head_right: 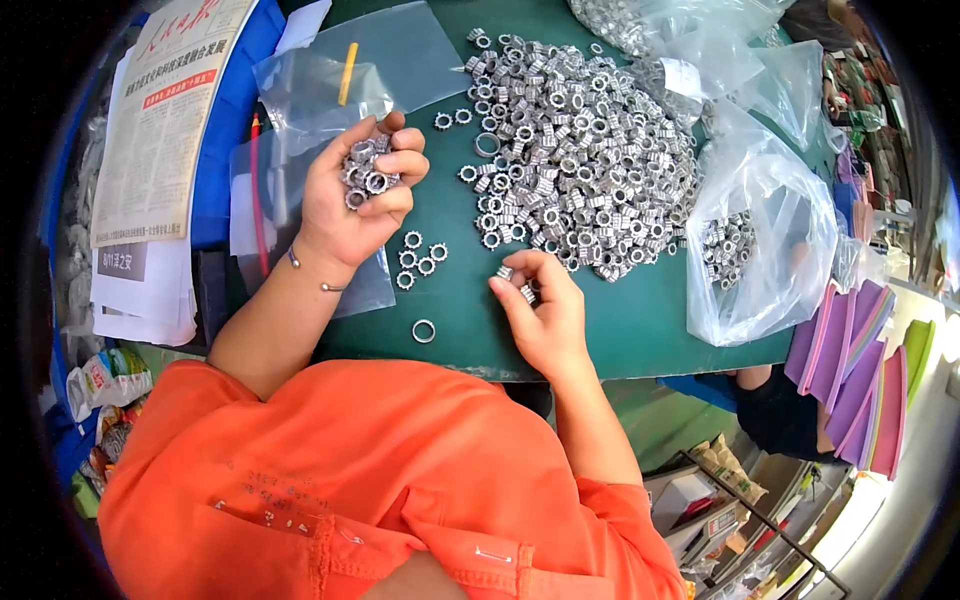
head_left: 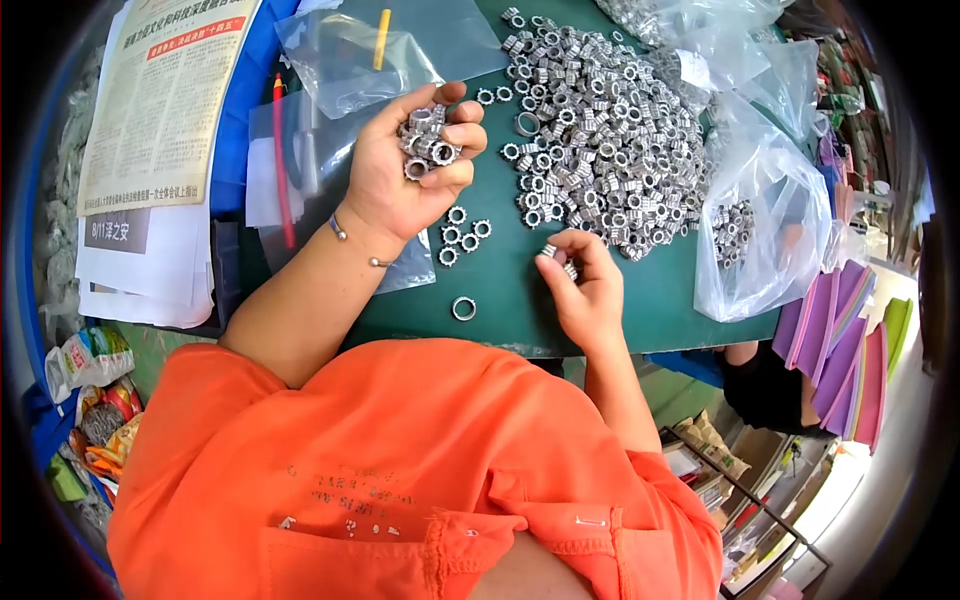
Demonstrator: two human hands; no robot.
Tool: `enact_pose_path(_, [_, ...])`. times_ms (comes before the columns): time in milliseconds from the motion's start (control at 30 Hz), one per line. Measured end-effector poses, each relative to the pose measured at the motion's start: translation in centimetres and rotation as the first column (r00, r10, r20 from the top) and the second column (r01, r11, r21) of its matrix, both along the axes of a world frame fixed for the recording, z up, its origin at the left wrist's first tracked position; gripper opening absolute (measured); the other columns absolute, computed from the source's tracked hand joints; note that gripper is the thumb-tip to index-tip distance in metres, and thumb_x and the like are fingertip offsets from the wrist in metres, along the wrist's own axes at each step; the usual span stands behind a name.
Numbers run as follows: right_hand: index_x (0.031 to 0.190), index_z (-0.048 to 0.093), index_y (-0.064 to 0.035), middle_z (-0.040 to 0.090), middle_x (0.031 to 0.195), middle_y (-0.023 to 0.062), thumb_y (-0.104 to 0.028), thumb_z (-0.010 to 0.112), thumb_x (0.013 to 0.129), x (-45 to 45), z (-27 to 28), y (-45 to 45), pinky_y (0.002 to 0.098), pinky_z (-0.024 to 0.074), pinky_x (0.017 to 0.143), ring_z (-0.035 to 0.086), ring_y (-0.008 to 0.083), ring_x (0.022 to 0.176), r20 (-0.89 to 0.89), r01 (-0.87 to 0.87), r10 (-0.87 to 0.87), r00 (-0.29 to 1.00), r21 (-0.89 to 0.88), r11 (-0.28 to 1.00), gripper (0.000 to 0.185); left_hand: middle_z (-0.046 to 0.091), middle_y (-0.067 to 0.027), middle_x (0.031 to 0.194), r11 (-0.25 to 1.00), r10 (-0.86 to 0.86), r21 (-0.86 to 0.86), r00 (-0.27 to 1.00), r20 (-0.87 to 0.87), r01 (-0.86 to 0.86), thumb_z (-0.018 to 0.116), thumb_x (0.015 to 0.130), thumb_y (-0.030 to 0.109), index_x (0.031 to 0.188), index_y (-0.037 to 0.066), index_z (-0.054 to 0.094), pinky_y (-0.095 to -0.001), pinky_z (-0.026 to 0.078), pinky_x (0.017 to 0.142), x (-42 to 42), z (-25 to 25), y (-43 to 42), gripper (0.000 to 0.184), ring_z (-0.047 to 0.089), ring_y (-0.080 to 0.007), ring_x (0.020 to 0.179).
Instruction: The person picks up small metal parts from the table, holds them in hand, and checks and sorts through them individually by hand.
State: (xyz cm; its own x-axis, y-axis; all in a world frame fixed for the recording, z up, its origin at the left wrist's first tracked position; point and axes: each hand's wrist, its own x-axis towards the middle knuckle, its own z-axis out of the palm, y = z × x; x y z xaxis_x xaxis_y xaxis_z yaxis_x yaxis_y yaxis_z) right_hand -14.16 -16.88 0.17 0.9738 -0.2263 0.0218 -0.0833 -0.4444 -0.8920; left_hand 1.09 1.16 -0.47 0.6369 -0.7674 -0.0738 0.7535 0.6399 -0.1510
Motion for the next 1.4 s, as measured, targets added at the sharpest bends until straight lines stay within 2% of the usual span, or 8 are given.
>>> enact_pose_path(67, [0.102,0.048,-0.0039,0.051,0.078,0.0063,-0.001,0.054,0.084,-0.6,1.5,-0.3,0.0201,0.0313,0.042,0.043,0.0104,0.057,-0.278,0.217,0.035,0.960,0.817,0.534,0.019,0.048,-0.0075,0.088,1.000,-0.007,-0.027,1.000,0.005,0.007,0.045,0.091,0.020,0.097,0.002,0.052,-0.0211,0.034,0.038,0.0,0.0,-0.1,0.020,0.049,-0.0143,0.073])
enact_pose_path(400, [0.101,0.050,-0.0046,0.048,0.075,0.0113,-0.008,0.045,0.087,-0.4,0.8,-0.5,0.0207,0.0316,0.039,0.041,0.0145,0.055,-0.195,0.224,0.199,0.960,0.965,-0.138,0.015,0.047,-0.0088,0.090,0.998,0.009,-0.058,1.000,0.017,-0.008,0.043,0.092,0.020,0.100,0.001,0.051,-0.0219,0.032,0.039,0.1,-0.1,0.0,0.022,0.049,-0.0145,0.073])
enact_pose_path(667, [0.079,0.051,-0.0041,0.049,0.068,0.0065,-0.007,0.056,0.086,1.3,1.7,0.3,0.0199,0.0346,0.041,0.048,0.0128,0.057,-0.124,0.055,0.155,0.980,0.920,0.388,0.010,0.053,-0.0090,0.087,0.996,0.039,-0.075,0.999,0.013,-0.037,0.044,0.090,0.020,0.096,0.003,0.053,-0.0215,0.034,0.039,0.4,-0.1,0.2,0.019,0.051,-0.0155,0.073])
enact_pose_path(733, [0.086,0.058,-0.0016,0.050,0.065,0.0031,-0.003,0.060,0.082,2.5,2.1,2.3,0.0220,0.0384,0.044,0.050,0.0107,0.058,-0.212,0.021,0.062,0.975,0.370,0.929,0.005,0.053,-0.0089,0.087,0.997,0.049,-0.068,0.999,0.016,-0.047,0.045,0.090,0.020,0.096,0.003,0.053,-0.0215,0.034,0.039,0.4,0.0,0.3,0.019,0.051,-0.0152,0.073])
enact_pose_path(800, [0.093,0.062,-0.0030,0.053,0.070,0.0097,-0.004,0.066,0.075,3.5,1.4,3.2,0.0310,0.0452,0.054,0.055,0.0224,0.060,0.018,-0.197,0.222,0.975,-0.393,0.898,0.018,0.053,-0.0088,0.087,0.996,0.057,-0.066,0.998,0.022,-0.055,0.045,0.090,0.020,0.096,0.003,0.053,-0.0214,0.034,0.039,0.4,0.0,0.3,0.019,0.051,-0.0150,0.072])
enact_pose_path(867, [0.094,0.061,-0.0030,0.055,0.074,0.0122,-0.006,0.067,0.075,3.7,0.6,3.6,0.0329,0.0461,0.055,0.054,0.0278,0.061,0.048,-0.216,0.262,0.964,-0.435,0.874,0.020,0.047,-0.0094,0.091,0.993,0.074,-0.098,0.996,0.045,-0.069,0.043,0.092,0.021,0.101,0.000,0.049,-0.0221,0.033,0.039,0.4,-0.3,0.2,0.023,0.049,-0.0146,0.075])
enact_pose_path(1300, [0.083,0.057,-0.0006,0.058,0.077,0.0026,0.005,0.069,0.071,2.2,0.7,3.2,0.0200,0.0398,0.049,0.049,0.0075,0.056,0.063,-0.069,0.060,0.996,0.151,0.986,0.018,0.049,-0.0084,0.088,0.996,0.066,-0.069,0.997,0.027,-0.064,0.045,0.091,0.021,0.099,0.002,0.051,-0.0217,0.034,0.039,0.3,-0.1,0.2,0.022,0.050,-0.0145,0.073])
enact_pose_path(1400, [0.090,0.056,0.0015,0.055,0.078,0.0076,0.002,0.059,0.079,2.2,2.3,2.3,0.0185,0.0314,0.039,0.048,0.0089,0.057,-0.130,0.053,0.165,0.978,0.912,0.407,0.012,0.052,-0.0086,0.086,0.996,0.064,-0.063,0.998,0.021,-0.062,0.048,0.089,0.021,0.097,0.004,0.052,-0.0213,0.033,0.038,0.4,-0.2,0.2,0.019,0.051,-0.0146,0.072])
